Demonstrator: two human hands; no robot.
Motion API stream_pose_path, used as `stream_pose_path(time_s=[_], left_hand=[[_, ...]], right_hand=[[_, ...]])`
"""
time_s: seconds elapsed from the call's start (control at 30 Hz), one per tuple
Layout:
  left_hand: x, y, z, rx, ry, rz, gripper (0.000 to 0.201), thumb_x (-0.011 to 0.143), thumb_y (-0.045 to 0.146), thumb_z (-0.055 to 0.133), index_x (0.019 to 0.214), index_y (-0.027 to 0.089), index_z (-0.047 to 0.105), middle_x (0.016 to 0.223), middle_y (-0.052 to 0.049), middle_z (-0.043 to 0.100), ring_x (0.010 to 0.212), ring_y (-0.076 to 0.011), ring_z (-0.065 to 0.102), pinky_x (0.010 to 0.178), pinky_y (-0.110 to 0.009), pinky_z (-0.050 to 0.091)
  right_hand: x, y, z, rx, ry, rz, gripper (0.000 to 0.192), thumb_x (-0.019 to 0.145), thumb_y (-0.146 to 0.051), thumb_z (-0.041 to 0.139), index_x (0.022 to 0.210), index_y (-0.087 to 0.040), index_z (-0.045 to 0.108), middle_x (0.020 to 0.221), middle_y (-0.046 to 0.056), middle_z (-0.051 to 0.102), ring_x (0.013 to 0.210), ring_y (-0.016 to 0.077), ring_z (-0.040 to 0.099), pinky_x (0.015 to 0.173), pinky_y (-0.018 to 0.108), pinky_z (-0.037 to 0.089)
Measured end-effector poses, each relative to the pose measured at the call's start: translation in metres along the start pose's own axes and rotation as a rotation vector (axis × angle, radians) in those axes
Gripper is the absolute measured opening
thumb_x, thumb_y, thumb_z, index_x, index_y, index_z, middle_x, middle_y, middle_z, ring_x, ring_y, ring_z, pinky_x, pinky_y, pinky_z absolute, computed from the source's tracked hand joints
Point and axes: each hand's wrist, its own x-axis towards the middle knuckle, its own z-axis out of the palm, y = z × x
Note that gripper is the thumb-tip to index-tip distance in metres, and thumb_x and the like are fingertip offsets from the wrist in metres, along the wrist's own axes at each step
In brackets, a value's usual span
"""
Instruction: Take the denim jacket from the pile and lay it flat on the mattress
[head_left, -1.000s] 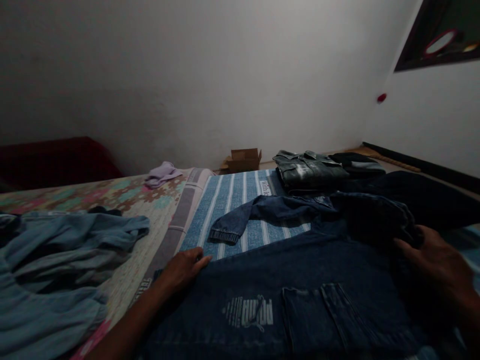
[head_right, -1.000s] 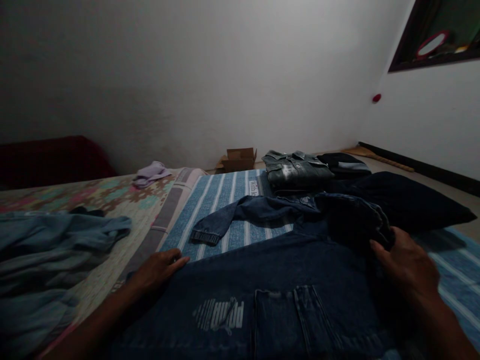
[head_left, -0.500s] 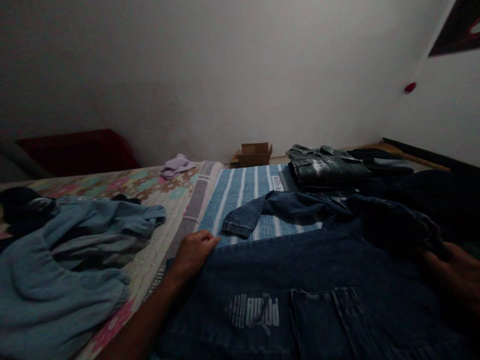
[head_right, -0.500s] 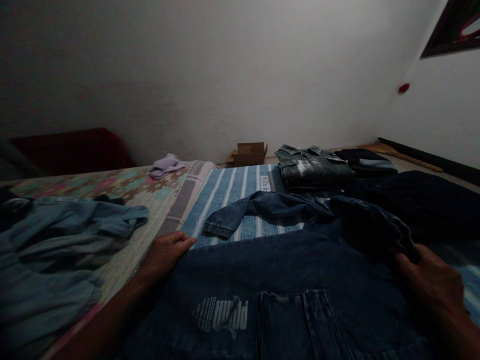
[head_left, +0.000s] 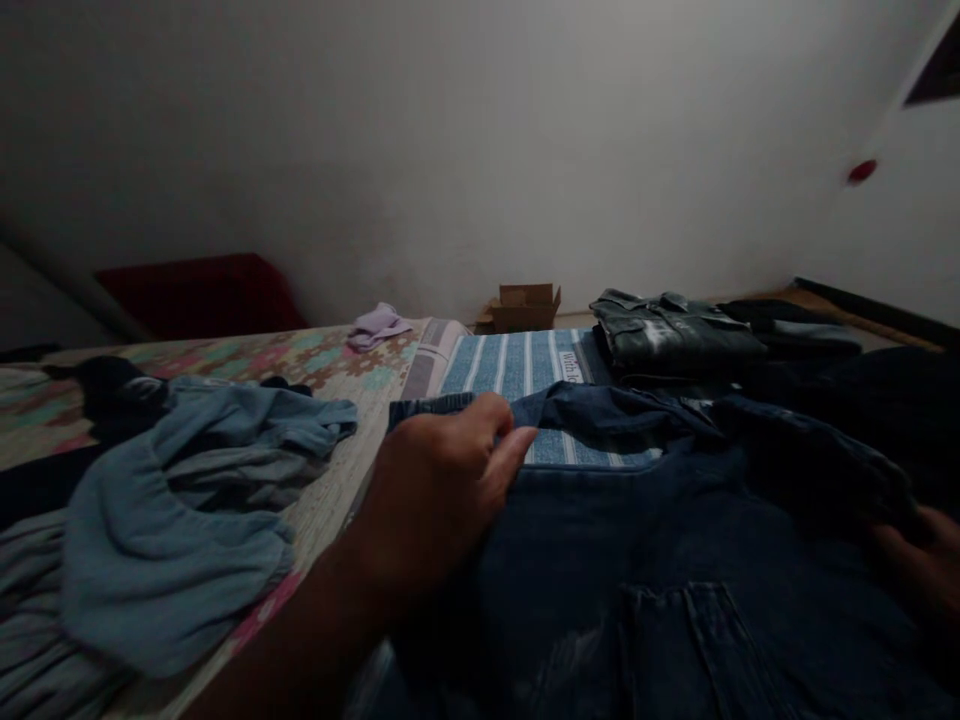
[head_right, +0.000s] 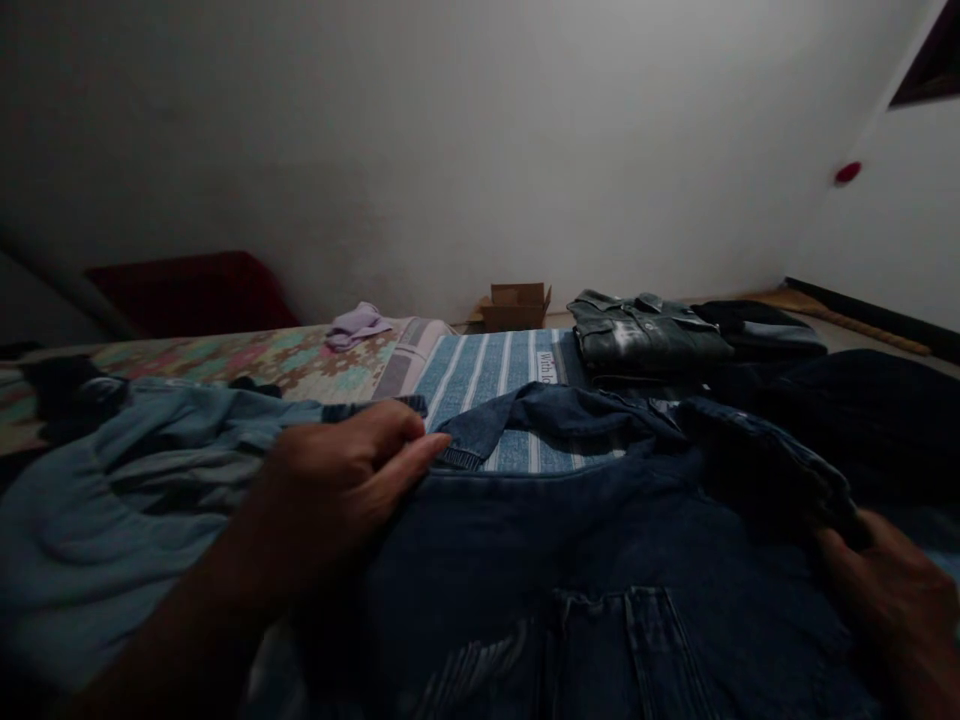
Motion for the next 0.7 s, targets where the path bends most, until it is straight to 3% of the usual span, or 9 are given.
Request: stream_pose_path(time_s=[0.1, 0.23, 0.3, 0.4, 0.57, 0.63, 0.7], left_hand=[[0.026, -0.027, 0.013, 0.232, -0.092, -0.085, 0.022, 0.077, 0.042, 0.060, 0.089, 0.024, 0.065, 0.081, -0.006, 0.068, 0.088, -0.0311, 0.065, 0.074, -0.037, 0.044], [0.051, -0.084, 0.050, 0.432, -0.283, -0.143, 0.019, 0.075, 0.030, 0.061, 0.089, 0.018, 0.066, 0.100, -0.014, 0.069, 0.096, -0.0356, 0.064, 0.073, -0.039, 0.047], [0.059, -0.097, 0.067, 0.428, -0.316, -0.104, 0.020, 0.078, 0.029, 0.059, 0.091, 0.016, 0.065, 0.104, -0.016, 0.068, 0.100, -0.0361, 0.063, 0.076, -0.040, 0.047], [0.070, -0.091, 0.089, 0.347, -0.270, -0.018, 0.031, 0.081, 0.030, 0.056, 0.108, 0.016, 0.061, 0.107, -0.017, 0.066, 0.104, -0.0348, 0.062, 0.081, -0.041, 0.047], [0.094, -0.075, 0.129, 0.163, -0.242, 0.135, 0.070, 0.071, 0.025, 0.069, 0.135, 0.016, 0.043, 0.128, -0.017, 0.057, 0.118, -0.0302, 0.053, 0.088, -0.032, 0.043], [0.103, -0.076, 0.144, 0.088, -0.221, 0.128, 0.065, 0.072, 0.026, 0.066, 0.133, 0.015, 0.046, 0.124, -0.016, 0.060, 0.113, -0.0288, 0.056, 0.087, -0.031, 0.044], [0.110, -0.079, 0.153, 0.023, -0.189, 0.085, 0.047, 0.075, 0.024, 0.060, 0.121, 0.016, 0.056, 0.112, -0.014, 0.066, 0.105, -0.0273, 0.061, 0.084, -0.031, 0.045]], right_hand=[[-0.001, -0.004, -0.005, 0.138, -0.126, 0.129, 0.037, 0.070, -0.062, 0.047, 0.085, -0.030, 0.059, 0.061, 0.007, 0.058, 0.050, 0.0297, 0.055, 0.050, 0.039, 0.042], [-0.001, -0.007, -0.009, 0.191, -0.091, 0.076, 0.034, 0.068, -0.059, 0.050, 0.082, -0.029, 0.060, 0.061, 0.007, 0.059, 0.053, 0.0311, 0.056, 0.052, 0.040, 0.042], [-0.001, -0.006, -0.008, 0.197, -0.085, 0.083, 0.032, 0.068, -0.057, 0.052, 0.083, -0.030, 0.061, 0.061, 0.007, 0.059, 0.053, 0.0303, 0.056, 0.053, 0.040, 0.042], [0.000, -0.005, -0.006, 0.191, -0.116, 0.109, 0.031, 0.069, -0.055, 0.051, 0.085, -0.030, 0.061, 0.059, 0.006, 0.057, 0.051, 0.0289, 0.055, 0.054, 0.040, 0.042], [0.001, -0.003, -0.003, 0.186, -0.081, 0.073, 0.031, 0.071, -0.057, 0.051, 0.081, -0.030, 0.060, 0.061, 0.006, 0.059, 0.053, 0.0297, 0.057, 0.053, 0.040, 0.043], [0.000, -0.002, -0.001, 0.167, -0.069, 0.042, 0.034, 0.073, -0.057, 0.049, 0.085, -0.028, 0.061, 0.066, 0.008, 0.062, 0.057, 0.0304, 0.059, 0.053, 0.040, 0.044], [-0.003, -0.002, 0.000, 0.141, -0.052, 0.001, 0.038, 0.075, -0.056, 0.046, 0.091, -0.026, 0.061, 0.075, 0.011, 0.065, 0.064, 0.0318, 0.061, 0.054, 0.039, 0.045]])
